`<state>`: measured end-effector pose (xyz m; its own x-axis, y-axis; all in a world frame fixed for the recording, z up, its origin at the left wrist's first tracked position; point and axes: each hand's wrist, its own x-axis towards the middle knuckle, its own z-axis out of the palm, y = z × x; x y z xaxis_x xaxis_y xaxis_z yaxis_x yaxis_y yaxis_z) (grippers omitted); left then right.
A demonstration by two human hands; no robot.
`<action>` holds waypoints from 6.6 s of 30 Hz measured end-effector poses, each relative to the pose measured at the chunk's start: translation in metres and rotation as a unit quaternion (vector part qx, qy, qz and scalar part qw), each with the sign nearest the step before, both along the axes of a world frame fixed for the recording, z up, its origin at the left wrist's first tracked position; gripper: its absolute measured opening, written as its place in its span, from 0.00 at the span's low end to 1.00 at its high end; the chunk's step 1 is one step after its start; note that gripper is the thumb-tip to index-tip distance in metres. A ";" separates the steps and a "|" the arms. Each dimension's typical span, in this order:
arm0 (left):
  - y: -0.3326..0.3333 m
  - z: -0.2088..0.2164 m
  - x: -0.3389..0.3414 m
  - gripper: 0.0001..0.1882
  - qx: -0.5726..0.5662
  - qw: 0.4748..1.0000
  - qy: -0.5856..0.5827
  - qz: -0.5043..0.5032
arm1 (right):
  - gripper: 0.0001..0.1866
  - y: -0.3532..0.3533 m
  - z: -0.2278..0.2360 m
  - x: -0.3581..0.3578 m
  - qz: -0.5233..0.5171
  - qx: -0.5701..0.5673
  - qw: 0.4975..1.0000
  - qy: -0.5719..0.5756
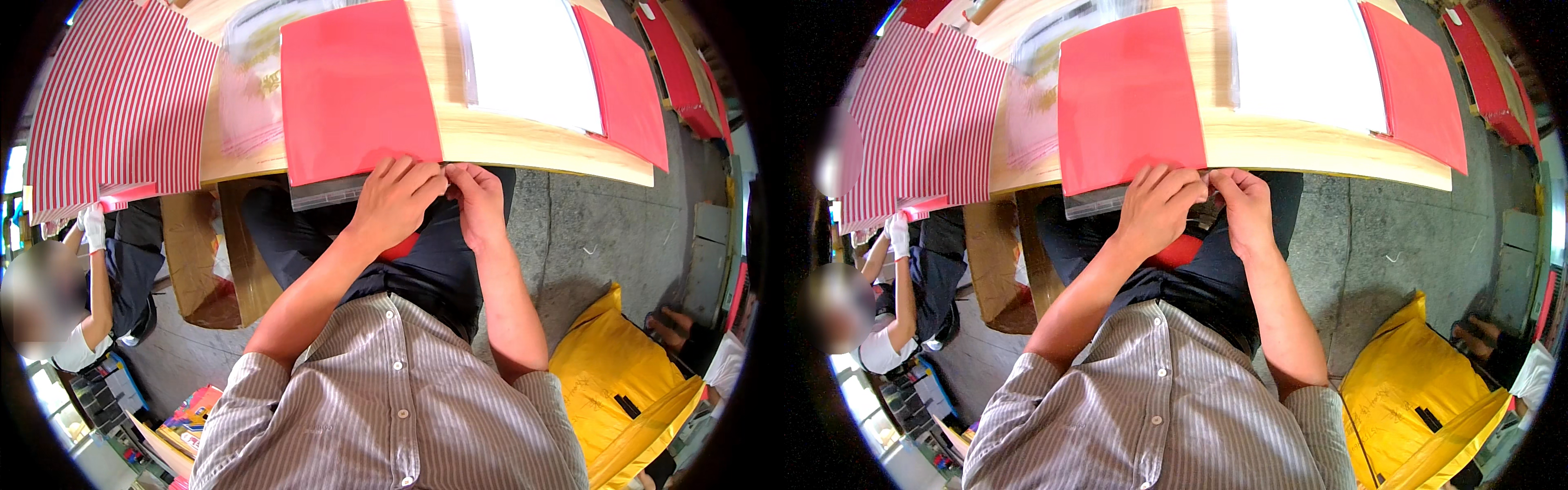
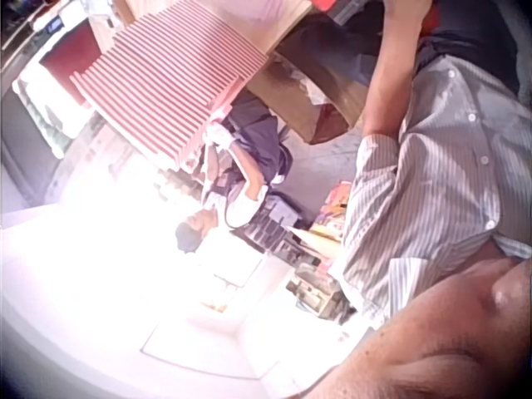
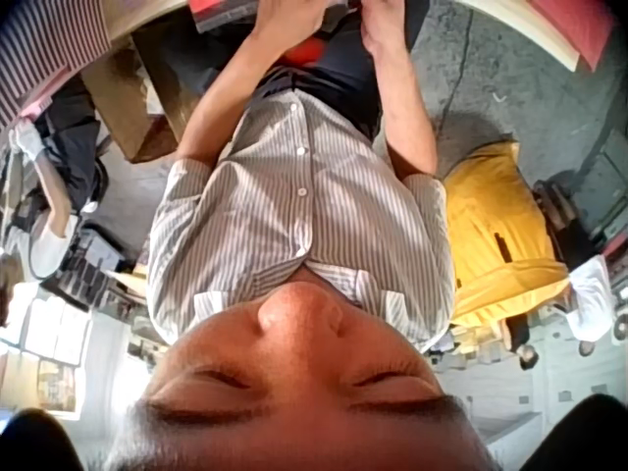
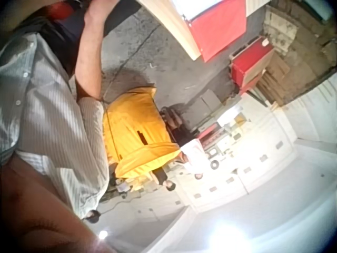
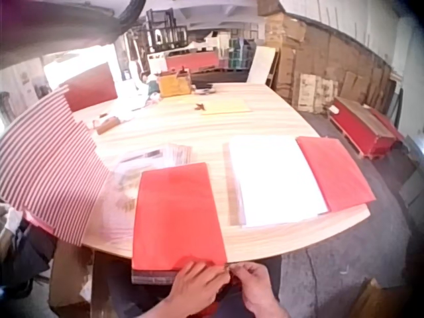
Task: The person sits at a table and repeatedly inserts red and white sheets of paper into clear plastic sleeves. They seal the sleeves and place the finished units into a growing stack on the table. The process is repetitive, alternating between red and white paper types.
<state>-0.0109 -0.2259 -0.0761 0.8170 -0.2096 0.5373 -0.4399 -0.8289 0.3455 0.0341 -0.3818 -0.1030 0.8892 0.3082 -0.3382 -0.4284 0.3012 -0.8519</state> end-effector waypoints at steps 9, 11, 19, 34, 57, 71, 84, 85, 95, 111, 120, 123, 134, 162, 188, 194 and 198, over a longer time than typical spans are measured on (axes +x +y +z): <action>0.065 0.015 -0.091 0.10 -0.311 0.917 0.246 -0.044 | 0.08 0.002 0.003 -0.002 -0.011 -0.036 0.999 -0.017; 0.102 0.011 -0.125 0.07 -0.409 0.873 0.267 -0.018 | 0.08 0.000 0.003 -0.003 -0.024 -0.035 0.999 -0.011; 0.291 -0.049 -0.305 0.06 -0.629 0.673 0.155 0.358 | 0.08 -0.004 0.000 0.001 -0.009 -0.034 0.999 -0.030; 0.473 -0.239 -0.439 0.13 -0.486 0.565 0.066 0.664 | 0.09 -0.013 -0.009 0.006 0.018 -0.059 0.998 -0.032; 0.489 -0.165 -0.435 0.33 -0.026 0.676 0.281 0.680 | 0.10 -0.013 -0.001 -0.001 0.013 -0.049 0.998 -0.039; 0.166 -0.008 -0.097 0.29 0.143 0.985 0.011 0.097 | 0.32 0.005 0.031 0.005 0.128 -0.471 0.546 -0.681; 0.158 -0.001 -0.073 0.07 -0.103 0.987 0.029 0.117 | 0.04 0.013 0.026 0.030 0.080 -0.324 0.716 -0.613; 0.157 0.001 -0.072 0.06 -0.130 0.983 0.045 0.122 | 0.04 0.013 0.026 0.029 0.082 -0.324 0.733 -0.592; 0.149 0.000 -0.063 0.06 -0.134 0.983 0.069 0.105 | 0.03 0.017 0.031 0.025 0.082 -0.331 0.748 -0.569; 0.137 -0.008 -0.065 0.13 -0.395 0.884 0.123 0.218 | 0.04 0.024 0.031 0.021 0.046 -0.286 0.878 -0.381; 0.123 0.007 -0.066 0.07 -0.390 0.870 0.116 0.278 | 0.05 0.026 0.037 0.022 0.032 -0.259 0.903 -0.340; 0.121 0.008 -0.067 0.06 -0.371 0.877 0.113 0.284 | 0.06 0.026 0.038 0.024 0.039 -0.266 0.892 -0.363; 0.123 0.005 -0.062 0.03 -0.317 0.916 0.039 0.243 | 0.05 0.027 0.036 0.028 0.041 -0.261 0.903 -0.339; 0.139 -0.009 -0.055 0.13 -0.414 0.878 0.091 0.223 | 0.10 0.038 0.034 0.036 -0.080 -0.418 0.816 -0.391; 0.128 -0.012 -0.058 0.20 0.076 0.987 -0.023 0.143 | 0.12 0.016 0.015 -0.037 -0.056 -0.331 0.737 -0.586; 0.128 0.014 -0.049 0.17 0.058 0.988 -0.060 0.132 | 0.18 0.067 0.020 -0.038 0.069 0.065 0.995 0.003; 0.127 0.030 -0.045 0.17 0.073 0.987 -0.077 0.124 | 0.17 0.088 0.041 -0.017 0.055 0.104 0.989 0.084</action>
